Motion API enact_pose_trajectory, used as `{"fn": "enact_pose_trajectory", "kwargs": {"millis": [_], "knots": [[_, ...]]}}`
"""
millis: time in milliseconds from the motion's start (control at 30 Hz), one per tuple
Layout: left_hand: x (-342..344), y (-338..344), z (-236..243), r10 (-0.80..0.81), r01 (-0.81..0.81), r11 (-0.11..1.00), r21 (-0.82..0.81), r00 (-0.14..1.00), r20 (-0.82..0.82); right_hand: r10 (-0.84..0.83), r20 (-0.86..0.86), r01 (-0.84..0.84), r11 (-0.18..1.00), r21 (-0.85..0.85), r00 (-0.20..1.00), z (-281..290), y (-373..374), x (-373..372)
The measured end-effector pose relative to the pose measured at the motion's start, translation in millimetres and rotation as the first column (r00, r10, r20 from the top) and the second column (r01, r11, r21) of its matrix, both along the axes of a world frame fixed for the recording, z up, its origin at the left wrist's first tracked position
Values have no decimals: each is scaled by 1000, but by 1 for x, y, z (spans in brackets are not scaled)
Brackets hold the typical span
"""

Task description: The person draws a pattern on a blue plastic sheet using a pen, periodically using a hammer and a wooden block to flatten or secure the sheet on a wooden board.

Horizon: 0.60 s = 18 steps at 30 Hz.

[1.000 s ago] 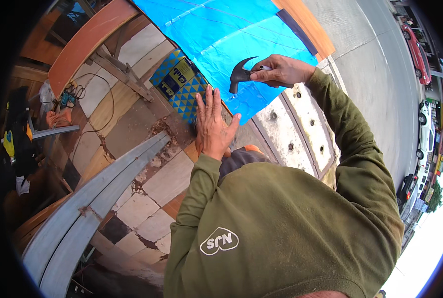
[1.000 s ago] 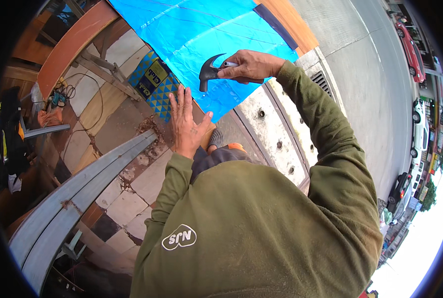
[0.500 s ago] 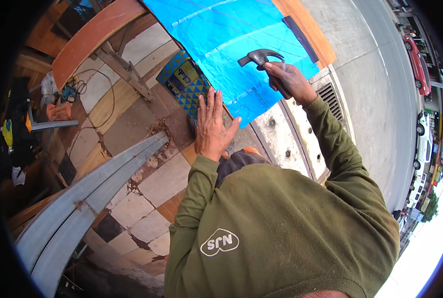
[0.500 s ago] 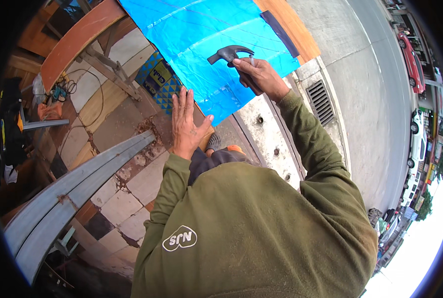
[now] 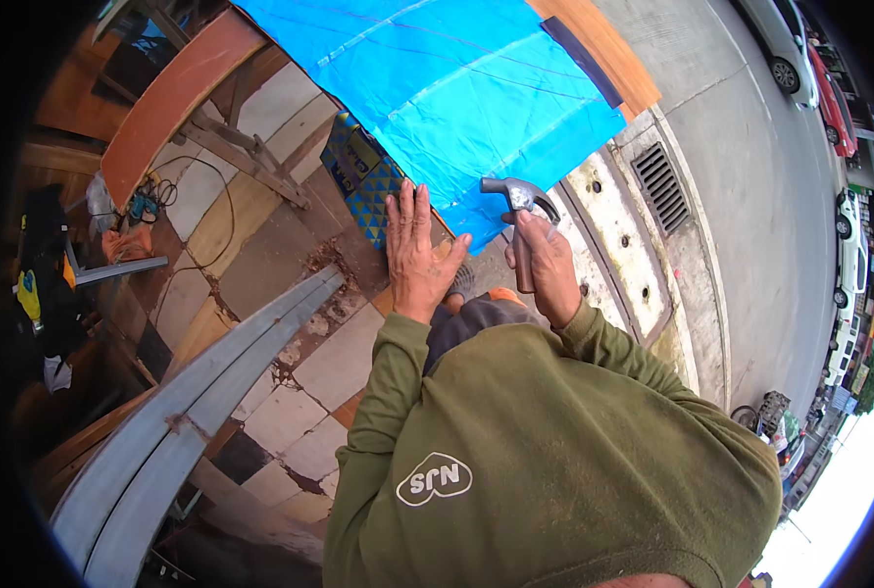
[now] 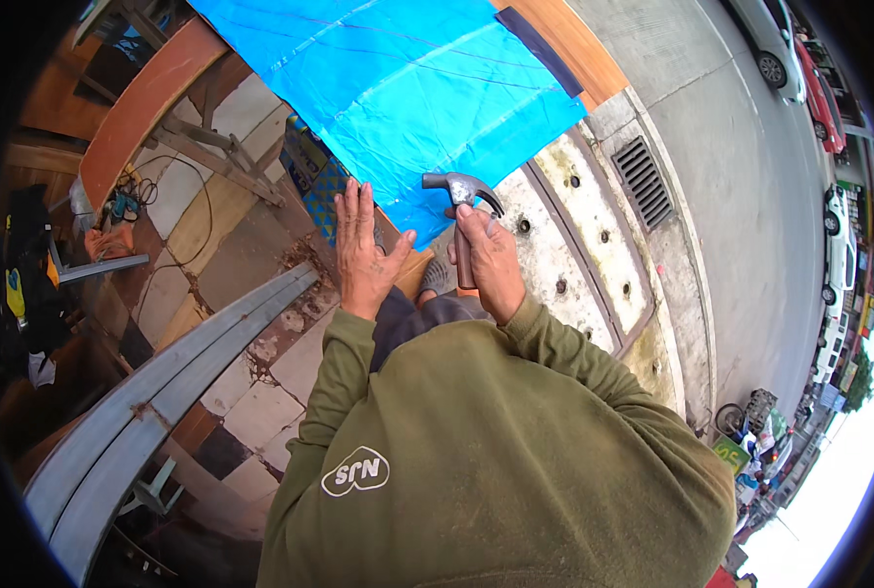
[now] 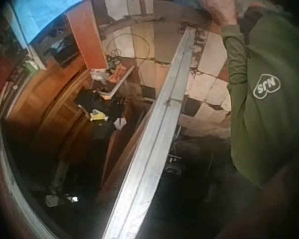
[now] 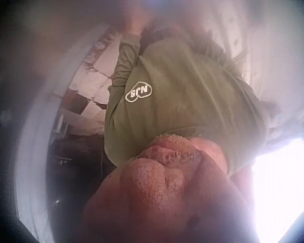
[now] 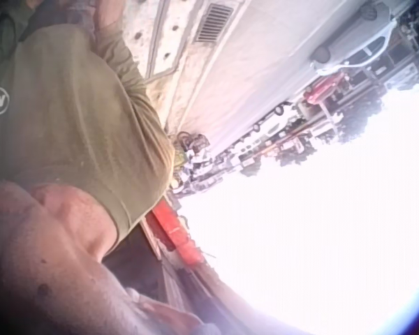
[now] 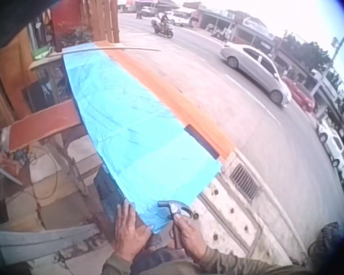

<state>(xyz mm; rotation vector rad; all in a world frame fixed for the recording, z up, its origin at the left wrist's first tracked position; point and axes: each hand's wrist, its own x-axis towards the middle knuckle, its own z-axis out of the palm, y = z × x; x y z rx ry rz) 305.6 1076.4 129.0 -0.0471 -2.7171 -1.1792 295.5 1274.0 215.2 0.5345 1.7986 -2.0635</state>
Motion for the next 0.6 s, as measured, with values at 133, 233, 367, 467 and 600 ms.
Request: {"fn": "enact_pose_trajectory", "kwargs": {"millis": [133,233,367,467,600], "knots": [[1,0,-3,11,-11,1000,10,1000,-11,147,61,-148,989,14,987,3,-11,5],[1,-1,7,5,-5,1000,-17,1000,4,52,-53,-51,999,12,997,-7,-2,-10],[-2,1,20,46,-70,983,-172,989,-143,-8,-172,10,1000,9,985,-9,9,-52],[-15,4,29,6,-36,992,-124,972,-237,53,-177,-52,999,13,983,-16,7,-86],[-35,7,31,-42,17,994,-109,971,-236,26,-198,-21,999,24,980,-37,0,-107]]}}
